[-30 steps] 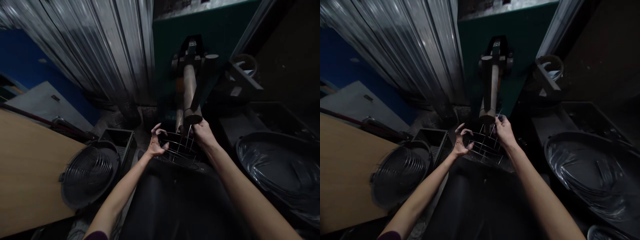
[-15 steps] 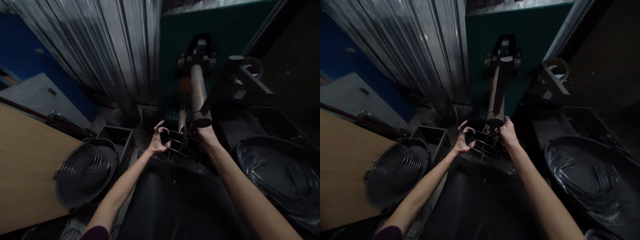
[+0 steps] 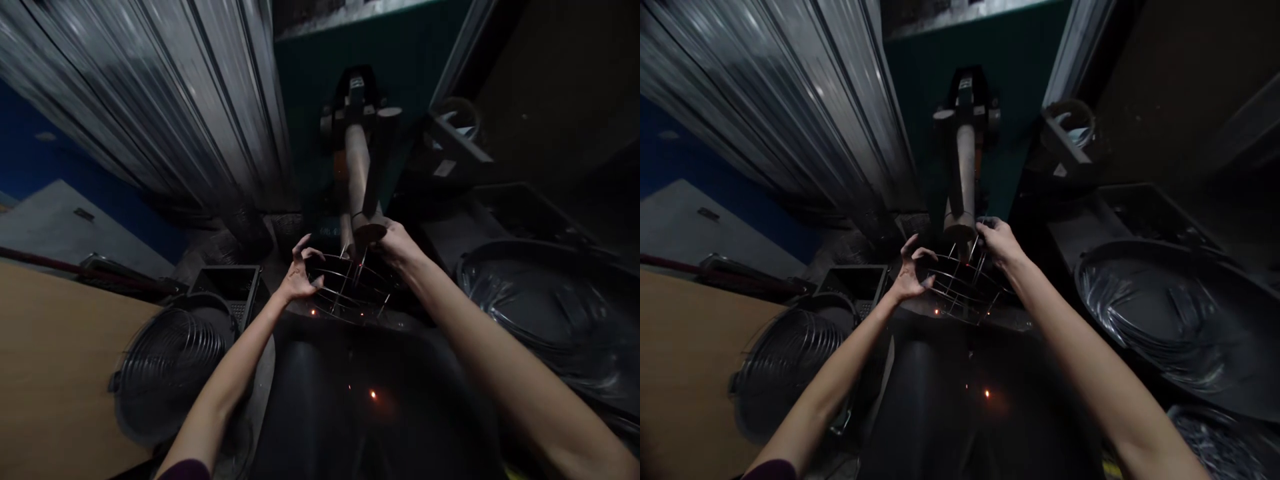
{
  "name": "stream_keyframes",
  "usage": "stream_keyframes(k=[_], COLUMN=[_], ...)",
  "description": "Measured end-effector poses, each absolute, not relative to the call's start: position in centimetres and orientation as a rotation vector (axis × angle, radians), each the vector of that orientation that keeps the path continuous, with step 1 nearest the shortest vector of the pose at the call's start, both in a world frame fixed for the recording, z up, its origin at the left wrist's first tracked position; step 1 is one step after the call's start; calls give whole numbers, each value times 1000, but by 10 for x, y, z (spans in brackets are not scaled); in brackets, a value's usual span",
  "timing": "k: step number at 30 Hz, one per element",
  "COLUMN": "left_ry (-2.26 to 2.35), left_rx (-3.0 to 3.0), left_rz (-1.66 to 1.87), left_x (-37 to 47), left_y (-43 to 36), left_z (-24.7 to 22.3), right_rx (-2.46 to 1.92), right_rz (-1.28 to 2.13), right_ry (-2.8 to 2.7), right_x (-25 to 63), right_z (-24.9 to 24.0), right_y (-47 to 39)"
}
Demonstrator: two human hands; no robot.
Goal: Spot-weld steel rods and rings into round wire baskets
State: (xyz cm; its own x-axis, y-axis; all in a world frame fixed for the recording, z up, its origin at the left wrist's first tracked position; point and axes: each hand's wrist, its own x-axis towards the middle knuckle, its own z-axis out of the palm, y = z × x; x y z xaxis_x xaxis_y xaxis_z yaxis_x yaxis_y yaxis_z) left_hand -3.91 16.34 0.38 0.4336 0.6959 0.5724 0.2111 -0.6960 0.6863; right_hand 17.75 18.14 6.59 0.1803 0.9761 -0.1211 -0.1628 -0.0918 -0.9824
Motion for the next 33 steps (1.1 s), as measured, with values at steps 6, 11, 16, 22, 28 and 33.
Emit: stream_keyframes(k=[6,11,16,22,28,33], left_ry=[621,585,583,739,926,1017], left_rx=[2428,2695,2946,3107,2540,1685], left_rz=[1120,853,840,687,1336,972], left_x=[-34,-21,-4,15,-35,-45], left_y=[117,59,20,-46,-34,-16], left_z=[-6,-17,-25,-11,44,64], right_rx=[-1427,-1594,-1718,-2049,-1724,-1638], right_rz=[1288,1225,1014,552,457,563], right_ry=[-884,-987,-1175,-1685,-2010,-1873], right_x=[208,231,243,234,236,223], right_z=[83,74,68,73,57,27], right_y=[136,66,35,19,-9,17])
